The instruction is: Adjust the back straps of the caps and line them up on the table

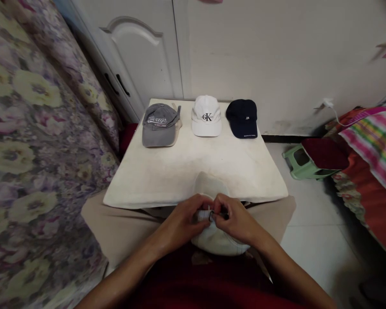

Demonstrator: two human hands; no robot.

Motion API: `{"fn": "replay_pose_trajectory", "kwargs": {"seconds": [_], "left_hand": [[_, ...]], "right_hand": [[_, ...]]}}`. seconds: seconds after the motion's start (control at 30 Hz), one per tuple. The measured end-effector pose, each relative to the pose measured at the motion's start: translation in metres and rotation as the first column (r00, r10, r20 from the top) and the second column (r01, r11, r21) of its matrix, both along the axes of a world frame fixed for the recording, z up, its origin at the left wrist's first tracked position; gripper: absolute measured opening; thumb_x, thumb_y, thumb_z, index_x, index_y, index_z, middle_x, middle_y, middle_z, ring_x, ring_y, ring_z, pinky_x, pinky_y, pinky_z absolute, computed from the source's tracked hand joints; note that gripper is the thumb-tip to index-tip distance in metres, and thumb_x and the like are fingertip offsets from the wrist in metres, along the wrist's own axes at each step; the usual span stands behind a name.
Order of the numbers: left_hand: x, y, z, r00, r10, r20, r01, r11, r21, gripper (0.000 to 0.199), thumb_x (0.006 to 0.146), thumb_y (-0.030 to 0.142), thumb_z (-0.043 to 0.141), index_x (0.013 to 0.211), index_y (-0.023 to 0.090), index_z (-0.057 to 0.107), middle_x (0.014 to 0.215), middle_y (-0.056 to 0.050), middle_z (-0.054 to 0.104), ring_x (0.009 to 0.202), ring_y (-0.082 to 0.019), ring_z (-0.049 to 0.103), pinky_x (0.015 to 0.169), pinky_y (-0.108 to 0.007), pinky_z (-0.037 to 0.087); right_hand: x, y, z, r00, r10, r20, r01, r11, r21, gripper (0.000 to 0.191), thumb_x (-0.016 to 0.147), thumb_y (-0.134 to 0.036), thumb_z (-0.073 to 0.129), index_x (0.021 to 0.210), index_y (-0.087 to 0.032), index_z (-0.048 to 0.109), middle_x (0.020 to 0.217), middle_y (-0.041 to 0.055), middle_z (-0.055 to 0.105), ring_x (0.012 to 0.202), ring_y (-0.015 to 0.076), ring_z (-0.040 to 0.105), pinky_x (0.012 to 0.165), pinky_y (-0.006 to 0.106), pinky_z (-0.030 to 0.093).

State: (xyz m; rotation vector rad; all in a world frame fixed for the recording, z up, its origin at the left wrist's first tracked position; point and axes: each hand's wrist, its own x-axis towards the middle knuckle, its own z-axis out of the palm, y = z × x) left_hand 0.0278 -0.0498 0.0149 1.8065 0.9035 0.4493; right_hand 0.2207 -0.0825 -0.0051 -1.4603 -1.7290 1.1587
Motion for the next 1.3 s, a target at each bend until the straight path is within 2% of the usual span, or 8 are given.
{"fn": "replay_pose_trajectory", "kwargs": {"seconds": [0.17, 0.33, 0.5, 0.73, 0.83, 1.0, 1.17, 1.3], "left_hand": [[0.001, -0.003, 0.0, 0.999, -0.017, -0.044, 0.02, 0.997, 0.07, 0.036, 0.082, 0.009, 0.061, 0.114, 0.024, 0.059, 0.109, 0.0, 0.066, 0.099, -0.018, 0.06, 0.087, -0.03, 0.044], [0.005, -0.008, -0.003, 0.986, -0.011, -0.167, 0.041, 0.983, 0.176, 0.033, 0.083, 0.01, 0.062, 0.113, 0.021, 0.059, 0.11, -0.004, 0.067, 0.101, -0.022, 0.06, 0.093, -0.037, 0.042], [0.003, -0.008, -0.009, 0.982, 0.018, -0.186, 0.015, 0.984, 0.176, 0.026, 0.086, 0.011, 0.058, 0.11, 0.023, 0.06, 0.104, -0.002, 0.069, 0.096, -0.021, 0.061, 0.091, -0.036, 0.043], [0.004, -0.006, -0.011, 0.983, 0.066, -0.169, -0.036, 0.984, 0.172, 0.016, 0.087, 0.017, 0.06, 0.102, 0.023, 0.062, 0.099, -0.002, 0.069, 0.095, -0.022, 0.061, 0.087, -0.036, 0.045], [0.004, -0.005, -0.013, 0.984, 0.088, -0.156, -0.061, 0.984, 0.169, 0.018, 0.086, 0.018, 0.063, 0.102, 0.024, 0.063, 0.1, -0.002, 0.07, 0.096, -0.023, 0.062, 0.087, -0.037, 0.045], [-0.005, 0.002, -0.011, 0.993, 0.089, -0.078, -0.084, 0.994, 0.071, 0.016, 0.087, 0.021, 0.062, 0.103, 0.023, 0.063, 0.1, -0.001, 0.07, 0.094, -0.021, 0.063, 0.085, -0.034, 0.046], [-0.016, 0.012, -0.007, 0.999, 0.053, 0.009, -0.052, 0.998, -0.037, 0.015, 0.087, 0.021, 0.062, 0.101, 0.02, 0.063, 0.099, -0.003, 0.069, 0.094, -0.021, 0.062, 0.084, -0.033, 0.048], [-0.018, 0.011, -0.005, 0.998, 0.055, 0.02, -0.054, 0.998, -0.019, 0.018, 0.087, 0.019, 0.06, 0.104, 0.02, 0.063, 0.1, -0.004, 0.068, 0.096, -0.021, 0.062, 0.085, -0.034, 0.048]], "right_hand": [[-0.003, -0.001, -0.002, 0.998, -0.045, -0.052, 0.044, 0.999, -0.021, 0.017, 0.073, -0.008, 0.053, 0.079, -0.022, 0.047, 0.071, -0.0052, 0.05, 0.065, 0.0128, 0.046, 0.058, 0.026, 0.034], [-0.004, 0.0, -0.009, 0.987, -0.112, -0.111, 0.113, 0.994, 0.002, 0.02, 0.071, -0.005, 0.051, 0.081, -0.022, 0.046, 0.076, -0.0042, 0.05, 0.07, 0.0134, 0.046, 0.064, 0.027, 0.036], [0.003, 0.0, -0.015, 0.964, -0.04, -0.262, 0.019, 0.996, -0.082, 0.01, 0.08, -0.012, 0.056, 0.08, -0.021, 0.05, 0.075, -0.0039, 0.052, 0.069, 0.0128, 0.046, 0.061, 0.025, 0.036], [0.009, -0.002, -0.017, 0.982, 0.001, -0.187, -0.006, 1.0, -0.029, 0.006, 0.086, -0.019, 0.061, 0.083, -0.02, 0.057, 0.076, -0.0023, 0.059, 0.07, 0.013, 0.051, 0.063, 0.026, 0.038], [0.015, -0.002, -0.013, 0.973, 0.012, -0.23, -0.028, 0.997, -0.066, 0.005, 0.088, -0.025, 0.064, 0.088, -0.02, 0.062, 0.08, -0.0007, 0.063, 0.074, 0.0141, 0.055, 0.066, 0.026, 0.041], [0.039, -0.003, -0.008, 0.873, 0.053, -0.485, -0.183, 0.957, -0.225, 0.036, 0.078, -0.028, 0.077, 0.111, -0.021, 0.063, 0.104, 0.0042, 0.068, 0.094, 0.0181, 0.063, 0.08, 0.03, 0.048], [0.045, -0.006, -0.016, 0.774, -0.083, -0.627, -0.175, 0.925, -0.338, 0.034, 0.077, -0.031, 0.081, 0.105, -0.019, 0.067, 0.091, 0.0015, 0.07, 0.074, 0.0117, 0.064, 0.067, 0.023, 0.048], [0.035, -0.005, -0.024, 0.721, -0.153, -0.676, -0.157, 0.914, -0.374, 0.034, 0.072, -0.029, 0.085, 0.1, -0.019, 0.068, 0.083, -0.0006, 0.07, 0.065, 0.0093, 0.063, 0.06, 0.02, 0.046]]}}
